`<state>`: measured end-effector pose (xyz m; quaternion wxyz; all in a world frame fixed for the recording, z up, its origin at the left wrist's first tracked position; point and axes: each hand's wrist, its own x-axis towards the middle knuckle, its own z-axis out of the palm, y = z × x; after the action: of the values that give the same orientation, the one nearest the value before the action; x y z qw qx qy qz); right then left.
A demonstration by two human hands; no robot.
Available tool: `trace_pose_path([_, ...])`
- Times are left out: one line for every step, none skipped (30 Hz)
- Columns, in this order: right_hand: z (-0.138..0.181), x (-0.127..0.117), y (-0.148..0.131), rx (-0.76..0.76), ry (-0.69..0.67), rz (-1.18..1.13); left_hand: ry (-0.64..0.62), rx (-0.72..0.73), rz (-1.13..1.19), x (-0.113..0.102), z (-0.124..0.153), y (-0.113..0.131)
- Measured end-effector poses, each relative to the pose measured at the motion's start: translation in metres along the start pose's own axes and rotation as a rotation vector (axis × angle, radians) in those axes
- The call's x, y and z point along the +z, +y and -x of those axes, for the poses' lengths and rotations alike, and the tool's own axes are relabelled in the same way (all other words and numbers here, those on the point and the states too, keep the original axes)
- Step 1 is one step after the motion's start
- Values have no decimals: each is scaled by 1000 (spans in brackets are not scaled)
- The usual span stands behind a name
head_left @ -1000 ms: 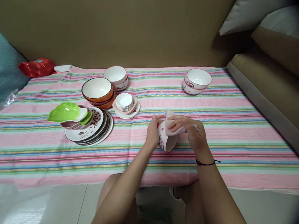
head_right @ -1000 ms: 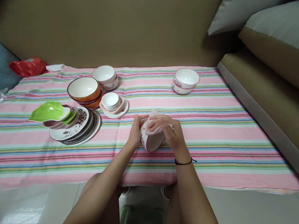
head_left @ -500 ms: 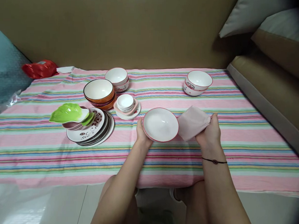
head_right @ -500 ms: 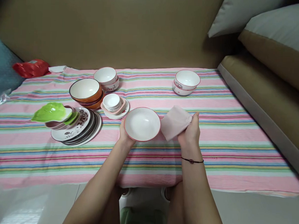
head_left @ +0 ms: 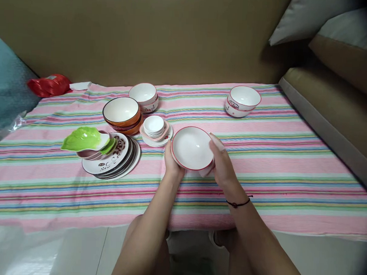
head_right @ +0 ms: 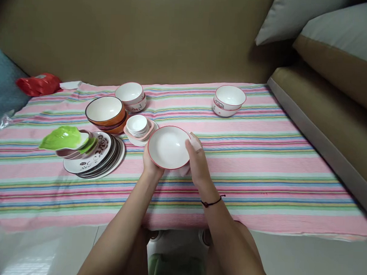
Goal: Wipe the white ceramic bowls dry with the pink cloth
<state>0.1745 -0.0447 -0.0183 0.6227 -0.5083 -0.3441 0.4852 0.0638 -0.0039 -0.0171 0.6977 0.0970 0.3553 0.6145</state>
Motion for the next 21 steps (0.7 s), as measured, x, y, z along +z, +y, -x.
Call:
trace_pose_path([0, -3, 2, 8, -1, 49, 3, -8, -13, -1, 1, -1])
trace_pose_path([-1, -7, 4, 12, 3, 95, -3, -13, -36, -2, 1, -2])
trace_pose_path([-2, -11, 5, 5, 13, 137, -14, -12, -67, -3, 2, -3])
trace_pose_path([-4, -15, 6, -11, 25, 176, -33, -7, -107, -5, 2, -4])
trace_pose_path([-5, -19, 6, -28, 40, 208, -55, 4, -154, -6, 2, -5])
trace_pose_path([-7, -23, 5, -38, 58, 231, -84, 13, -202, -8, 1, -4])
trace_pose_path([-9, -27, 3, -46, 77, 251, -121, 7, -245, -9, 1, -4])
trace_pose_path([-11, -31, 1, -53, 94, 275, -164, -26, -281, -10, 0, -3])
trace_pose_path([-13, -34, -1, -61, 105, 306, -209, -83, -308, -10, -1, -1])
trace_pose_path([-14, -37, -4, -70, 109, 345, -254, -151, -330, -11, -1, 1])
trace_pose_path([-15, -40, -7, -82, 106, 390, -293, -213, -349, -11, 0, 3])
trace_pose_path([-15, -42, -9, -94, 95, 434, -324, -254, -369, -11, 0, 4])
trace_pose_path([-16, -43, -11, -103, 78, 470, -345, -260, -392, -11, 1, 5])
trace_pose_path([-15, -44, -13, -109, 58, 490, -354, -232, -413, -11, 2, 5])
trace_pose_path([-15, -44, -15, -116, 38, 492, -353, -188, -429, -11, 3, 5])
trace_pose_path([-14, -44, -17, -123, 15, 475, -344, -146, -438, -11, 3, 5])
trace_pose_path([-13, -43, -19, -129, -10, 437, -327, -117, -439, -12, 3, 6])
trace_pose_path([-13, -42, -21, -130, -37, 382, -305, -102, -427, -12, 3, 6])
trace_pose_path([-12, -41, -23, -123, -61, 316, -279, -100, -402, -12, 3, 7])
trace_pose_path([-12, -41, -25, -109, -72, 242, -254, -107, -363, -12, 3, 9])
trace_pose_path([-11, -40, -27, -93, -66, 167, -233, -117, -317, -12, 2, 10])
